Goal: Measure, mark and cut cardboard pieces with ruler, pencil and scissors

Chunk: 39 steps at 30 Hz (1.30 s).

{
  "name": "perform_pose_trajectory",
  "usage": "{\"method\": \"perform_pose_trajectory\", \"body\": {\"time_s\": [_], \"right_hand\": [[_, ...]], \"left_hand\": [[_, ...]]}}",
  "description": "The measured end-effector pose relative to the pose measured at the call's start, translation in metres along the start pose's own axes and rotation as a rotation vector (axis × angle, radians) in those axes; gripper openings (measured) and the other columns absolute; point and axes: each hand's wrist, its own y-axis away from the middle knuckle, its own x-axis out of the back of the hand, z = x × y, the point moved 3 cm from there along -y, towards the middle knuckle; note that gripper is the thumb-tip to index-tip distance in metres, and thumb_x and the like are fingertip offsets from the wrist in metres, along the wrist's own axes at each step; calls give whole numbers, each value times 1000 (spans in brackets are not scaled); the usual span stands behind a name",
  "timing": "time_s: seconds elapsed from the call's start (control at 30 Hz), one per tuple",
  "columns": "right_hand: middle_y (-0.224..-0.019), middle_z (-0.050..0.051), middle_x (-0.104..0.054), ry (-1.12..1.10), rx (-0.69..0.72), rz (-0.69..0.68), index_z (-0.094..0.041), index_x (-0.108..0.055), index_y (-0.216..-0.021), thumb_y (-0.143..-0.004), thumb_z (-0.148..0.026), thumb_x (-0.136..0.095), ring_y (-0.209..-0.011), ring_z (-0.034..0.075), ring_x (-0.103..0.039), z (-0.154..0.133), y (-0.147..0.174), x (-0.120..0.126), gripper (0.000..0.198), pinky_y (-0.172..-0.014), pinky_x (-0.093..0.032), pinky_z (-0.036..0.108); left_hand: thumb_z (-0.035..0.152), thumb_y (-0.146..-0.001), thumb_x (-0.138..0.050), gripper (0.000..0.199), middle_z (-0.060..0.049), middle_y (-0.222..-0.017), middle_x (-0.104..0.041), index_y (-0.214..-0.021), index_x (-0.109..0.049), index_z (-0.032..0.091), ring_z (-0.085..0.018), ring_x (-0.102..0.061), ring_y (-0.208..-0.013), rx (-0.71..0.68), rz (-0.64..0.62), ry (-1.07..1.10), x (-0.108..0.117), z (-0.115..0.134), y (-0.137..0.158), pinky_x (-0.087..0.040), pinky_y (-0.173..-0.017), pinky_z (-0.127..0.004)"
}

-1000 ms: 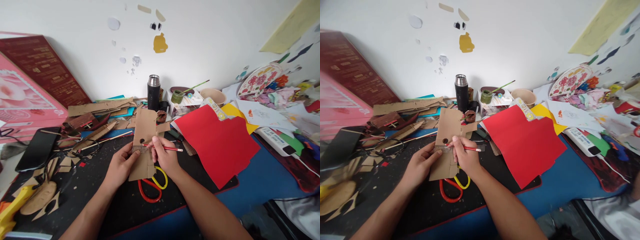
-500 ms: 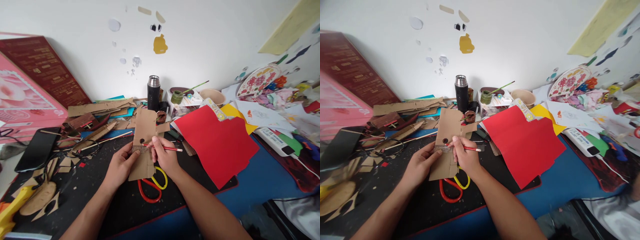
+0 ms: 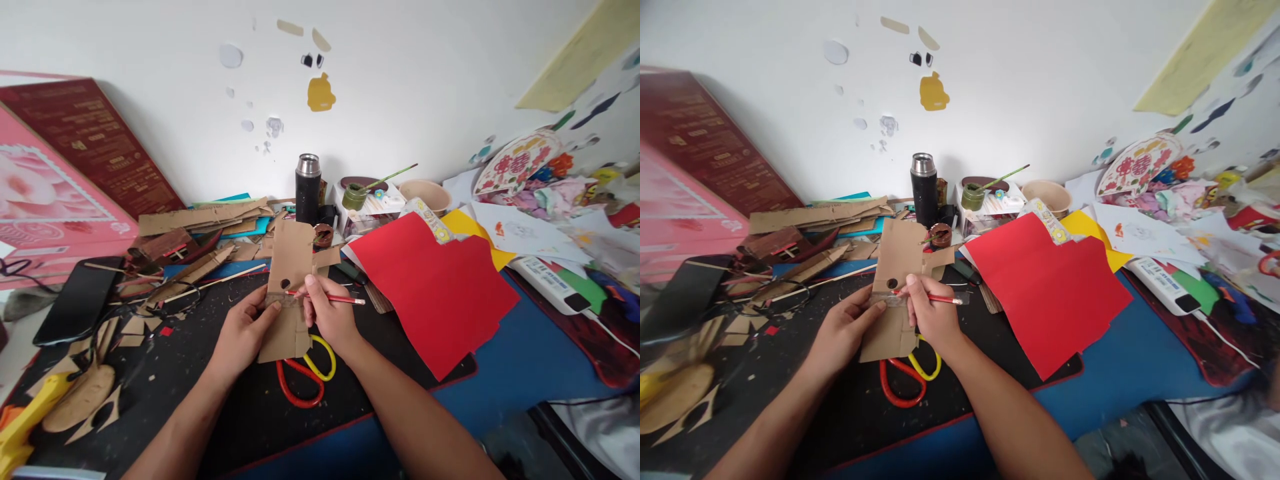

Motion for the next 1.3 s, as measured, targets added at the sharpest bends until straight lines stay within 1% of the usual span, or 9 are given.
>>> {"method": "perform_pose_trajectory", "body": {"time_s": [0.17, 0.33, 0.5, 0.77, 0.93, 1.03, 1.1, 1.2, 1.3], "right_hand": [[-49, -6, -50, -6, -6, 11, -20, -65, -76, -96, -77, -60, -36, 10, -48, 0, 0, 0, 60, -39, -35, 22], [-48, -7, -50, -2, 0, 1, -20, -66, -76, -97, -76, -60, -36, 9, -48, -1, 0, 0, 60, -39, -35, 22], [-48, -7, -50, 5, 9, -12, -20, -66, -77, -99, -73, -60, -35, 9, -47, 1, 0, -1, 58, -39, -35, 22], [-48, -6, -50, -44, 89, 7, -20, -69, -79, -103, -67, -60, -36, 9, -47, 3, 2, 2, 53, -40, -34, 22], [-44, -6, -48, -19, 120, -11, -20, -66, -71, -101, -70, -60, -34, 9, -42, 6, 5, 2, 59, -39, -34, 22], [-42, -6, -47, 4, 127, -23, -20, -65, -68, -102, -69, -61, -33, 9, -42, 8, 5, 2, 60, -39, -34, 23], [-41, -6, -45, 14, 117, -13, -20, -65, -67, -101, -70, -60, -32, 9, -41, 8, 4, 1, 61, -39, -32, 23], [-40, -7, -44, 6, 75, 12, -20, -64, -67, -98, -74, -62, -31, 9, -42, 7, 1, 1, 62, -38, -31, 23], [-42, -8, -44, -40, 41, 34, -20, -63, -70, -95, -77, -64, -33, 10, -44, 5, -1, 3, 62, -39, -32, 23]], "left_hand": [[64, -74, -87, 75, -16, -119, -83, -131, -75, 18, -39, -79, -102, -3, 3, 7, 0, 0, 0, -65, -90, -50], [60, -74, -89, 73, -15, -120, -83, -131, -75, 17, -38, -79, -105, 2, 6, 33, 1, -2, 0, -63, -95, -50], [58, -73, -90, 72, -15, -120, -83, -130, -75, 17, -38, -79, -103, 15, 7, 57, 1, -2, 0, -64, -92, -50], [60, -75, -88, 73, -16, -126, -81, -132, -74, 17, -39, -78, -108, -16, 17, 57, 4, -1, -2, -65, -89, -48], [46, -77, -91, 63, -13, -130, -80, -131, -75, 20, -37, -75, -118, -107, 166, 219, 20, 1, -6, -63, -96, -44], [38, -73, -94, 58, -11, -125, -82, -126, -78, 20, -35, -75, -119, -135, 283, 349, 29, 5, -8, -62, -97, -42], [36, -69, -95, 57, -10, -119, -83, -121, -79, 20, -36, -76, -116, -127, 340, 423, 32, 9, -9, -64, -95, -43], [34, -63, -96, 56, -9, -111, -85, -115, -81, 19, -35, -79, -108, -98, 394, 479, 35, 13, -9, -65, -91, -43], [33, -60, -96, 56, -9, -110, -85, -113, -81, 19, -34, -79, -106, -89, 401, 503, 34, 15, -8, -66, -90, -41]]}}
